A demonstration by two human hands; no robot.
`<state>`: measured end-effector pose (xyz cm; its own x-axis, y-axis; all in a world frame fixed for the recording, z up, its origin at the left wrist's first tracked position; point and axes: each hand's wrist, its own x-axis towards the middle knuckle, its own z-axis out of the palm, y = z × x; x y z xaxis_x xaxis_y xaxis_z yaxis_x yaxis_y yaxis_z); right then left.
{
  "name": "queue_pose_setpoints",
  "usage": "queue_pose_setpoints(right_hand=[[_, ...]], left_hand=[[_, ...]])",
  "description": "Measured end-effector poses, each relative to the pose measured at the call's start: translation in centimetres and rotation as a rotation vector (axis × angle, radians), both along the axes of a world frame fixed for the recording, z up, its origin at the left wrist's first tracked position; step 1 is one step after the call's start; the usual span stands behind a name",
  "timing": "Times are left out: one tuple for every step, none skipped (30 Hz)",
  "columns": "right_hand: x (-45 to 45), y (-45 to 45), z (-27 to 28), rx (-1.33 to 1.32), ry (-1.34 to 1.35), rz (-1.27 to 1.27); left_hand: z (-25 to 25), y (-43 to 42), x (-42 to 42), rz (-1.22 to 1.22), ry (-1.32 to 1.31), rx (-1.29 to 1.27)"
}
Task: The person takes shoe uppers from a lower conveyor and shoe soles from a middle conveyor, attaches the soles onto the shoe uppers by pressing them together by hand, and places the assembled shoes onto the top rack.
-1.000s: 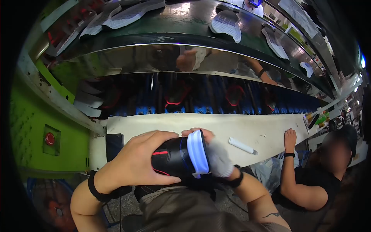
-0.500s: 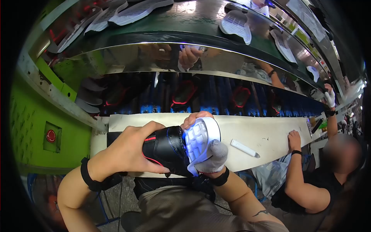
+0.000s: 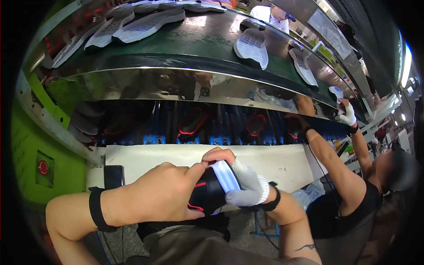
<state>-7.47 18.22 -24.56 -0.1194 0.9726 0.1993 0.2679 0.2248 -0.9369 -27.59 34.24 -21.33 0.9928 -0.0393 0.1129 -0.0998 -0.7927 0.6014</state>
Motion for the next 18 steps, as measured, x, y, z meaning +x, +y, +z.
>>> queue_pose_setpoints(right_hand=[[-0.1, -1.1, 1.2, -0.201, 0.018, -0.051], [-0.1, -1.7, 2.1, -0.204, 0.025, -0.065], [0.2, -1.9, 2.9, -0.166, -0.202, -0.022], [0.2, -2.1, 3.5, -0.13, -0.42, 0.018], [-0.4, -2.6, 4.1, -0.184, -0.445, 0.023], [-1.6, -3.3, 4.4, -0.198, -0.401, -0.002], [-2.6, -3.3, 4.8, -0.165, -0.418, 0.016], [-3.1, -3.0, 4.8, -0.125, -0.451, 0.048], [-4.0, -3.0, 3.6, 0.081, -0.403, 0.092], [-4.3, -2.8, 3.1, 0.085, -0.406, 0.175], [-4.4, -2.4, 1.5, 0.048, -0.325, 0.173], [-4.5, -1.9, -1.2, 0.011, -0.24, 0.175], [-4.9, -2.2, -4.8, -0.116, -0.292, 0.039], [-6.0, -2.2, -9.4, -0.179, -0.36, -0.068], [-7.2, -2.0, -12.0, -0.033, -0.311, -0.134], [-8.0, -1.8, -11.6, -0.023, -0.3, -0.112], [-8.4, -1.7, -10.4, -0.136, -0.336, -0.182], [-8.7, -2.0, -9.7, -0.262, -0.371, -0.267]], left_hand=[[0.1, -0.1, 0.0, -0.035, 0.008, 0.009], [0.1, -0.3, 0.0, -0.05, 0.014, 0.005], [0.0, -0.6, -0.2, -0.071, 0.001, 0.028], [0.0, -0.9, -0.4, -0.097, -0.004, 0.049], [-0.2, -1.0, -0.8, -0.113, -0.002, 0.056], [-0.6, -1.0, -1.4, -0.146, 0.037, 0.046], [-0.9, -0.5, -2.1, -0.183, -0.04, 0.063], [-1.3, 0.2, -2.7, -0.202, -0.131, 0.083], [-2.3, 1.0, -3.7, -0.215, -0.159, 0.067], [-3.1, 2.1, -4.7, -0.212, -0.169, -0.009], [-3.1, 3.3, -5.7, -0.222, -0.171, 0.041], [-2.9, 4.4, -6.8, -0.23, -0.168, 0.091], [-3.9, 5.0, -8.2, -0.18, -0.205, 0.113], [-3.4, 5.1, -9.1, -0.135, -0.183, 0.235], [-4.0, 5.4, -9.7, -0.085, -0.222, 0.281], [-5.3, 5.7, -10.1, -0.042, -0.264, 0.327], [-6.7, 6.1, -10.4, 0.019, -0.317, 0.296], [-8.1, 5.8, -10.4, 0.101, -0.388, 0.272]])
